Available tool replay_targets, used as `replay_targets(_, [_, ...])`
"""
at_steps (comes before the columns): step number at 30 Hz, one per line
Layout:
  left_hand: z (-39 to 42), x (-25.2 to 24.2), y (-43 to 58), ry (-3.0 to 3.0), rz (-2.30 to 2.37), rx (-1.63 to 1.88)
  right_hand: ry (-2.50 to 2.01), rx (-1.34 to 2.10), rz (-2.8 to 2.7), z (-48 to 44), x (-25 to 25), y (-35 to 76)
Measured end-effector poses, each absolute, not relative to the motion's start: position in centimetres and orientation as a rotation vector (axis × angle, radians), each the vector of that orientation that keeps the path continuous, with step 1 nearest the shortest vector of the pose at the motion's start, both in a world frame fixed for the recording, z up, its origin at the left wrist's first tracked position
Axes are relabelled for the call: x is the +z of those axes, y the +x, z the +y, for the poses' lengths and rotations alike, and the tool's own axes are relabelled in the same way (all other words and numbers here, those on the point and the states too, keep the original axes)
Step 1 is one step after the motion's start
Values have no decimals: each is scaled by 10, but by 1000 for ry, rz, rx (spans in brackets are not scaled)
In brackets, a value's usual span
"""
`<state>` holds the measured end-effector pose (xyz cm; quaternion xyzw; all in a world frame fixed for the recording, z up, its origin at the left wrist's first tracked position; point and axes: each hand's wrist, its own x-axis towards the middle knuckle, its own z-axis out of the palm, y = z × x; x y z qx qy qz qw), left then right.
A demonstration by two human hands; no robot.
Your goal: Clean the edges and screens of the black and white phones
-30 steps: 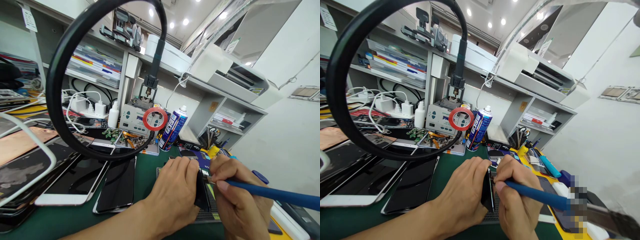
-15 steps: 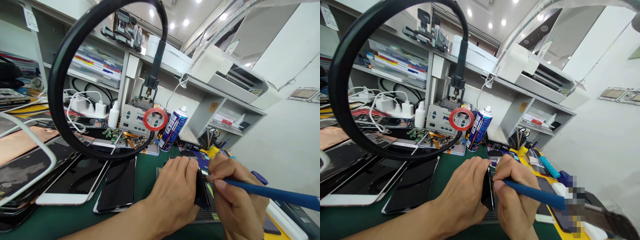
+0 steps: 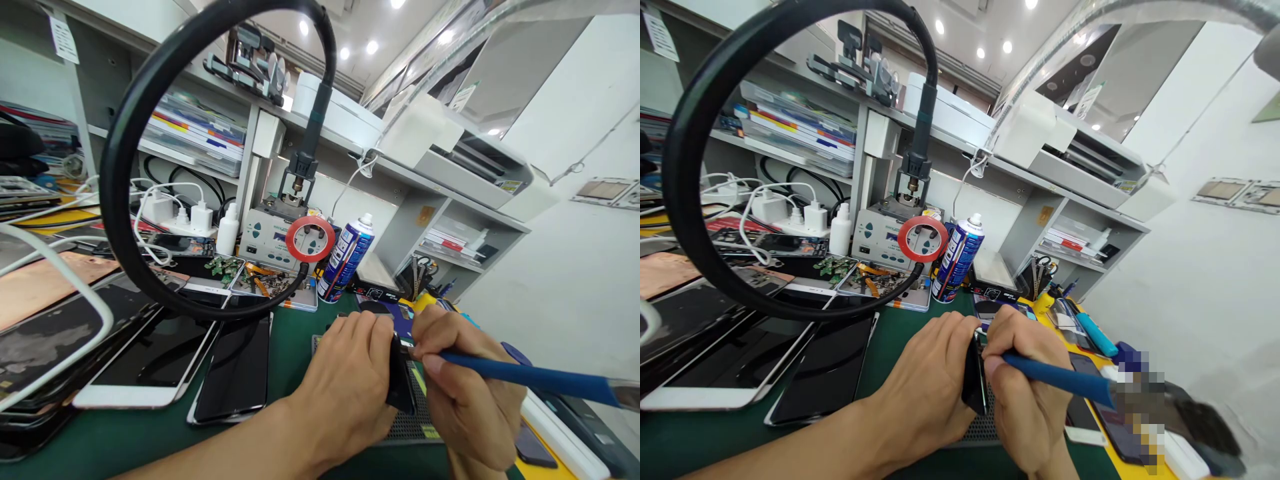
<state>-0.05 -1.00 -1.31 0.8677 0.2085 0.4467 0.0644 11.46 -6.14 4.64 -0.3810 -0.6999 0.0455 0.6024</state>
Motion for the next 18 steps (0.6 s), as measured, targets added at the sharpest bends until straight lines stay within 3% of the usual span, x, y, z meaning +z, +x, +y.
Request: replay_targets(18, [-9,-12,0,2620,648,1319,-880,111,-1634,-61,48,118])
